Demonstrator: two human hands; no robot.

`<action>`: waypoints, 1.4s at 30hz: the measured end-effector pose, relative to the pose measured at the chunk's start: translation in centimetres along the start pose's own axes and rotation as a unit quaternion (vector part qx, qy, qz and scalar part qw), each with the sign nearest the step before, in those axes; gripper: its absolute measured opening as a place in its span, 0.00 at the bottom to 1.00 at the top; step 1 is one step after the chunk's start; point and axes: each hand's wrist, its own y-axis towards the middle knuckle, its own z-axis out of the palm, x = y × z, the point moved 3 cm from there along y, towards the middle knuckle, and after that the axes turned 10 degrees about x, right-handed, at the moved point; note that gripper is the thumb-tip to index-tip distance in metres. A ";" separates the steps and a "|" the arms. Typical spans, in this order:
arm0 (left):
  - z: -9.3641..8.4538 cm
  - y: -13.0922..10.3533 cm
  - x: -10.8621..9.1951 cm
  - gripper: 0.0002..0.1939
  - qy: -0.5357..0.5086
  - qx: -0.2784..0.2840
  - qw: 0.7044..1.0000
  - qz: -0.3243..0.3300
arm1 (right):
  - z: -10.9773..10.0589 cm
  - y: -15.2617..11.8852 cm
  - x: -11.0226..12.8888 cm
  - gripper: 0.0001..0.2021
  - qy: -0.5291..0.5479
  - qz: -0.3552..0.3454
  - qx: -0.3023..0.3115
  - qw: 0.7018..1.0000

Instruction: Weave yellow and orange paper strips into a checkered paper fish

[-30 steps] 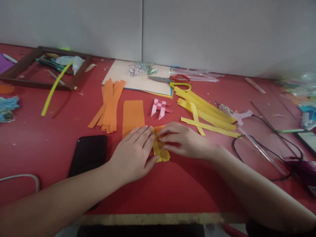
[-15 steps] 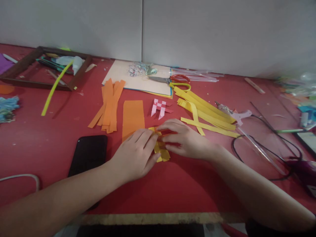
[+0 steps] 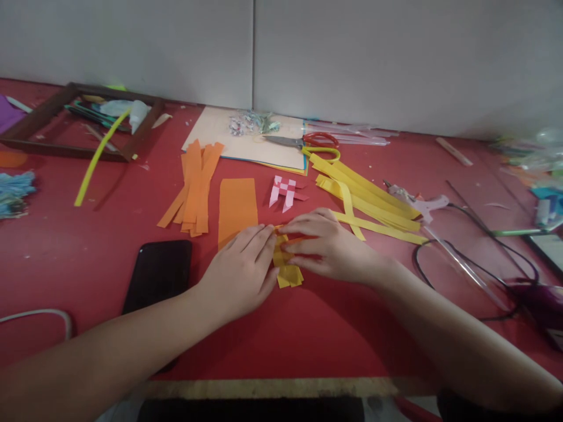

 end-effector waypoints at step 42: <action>-0.2 0.4 0.2 0.20 -0.022 -0.012 1.000 0.000 | -0.1 0.1 0.0 0.08 0.001 -0.001 -0.002 1.000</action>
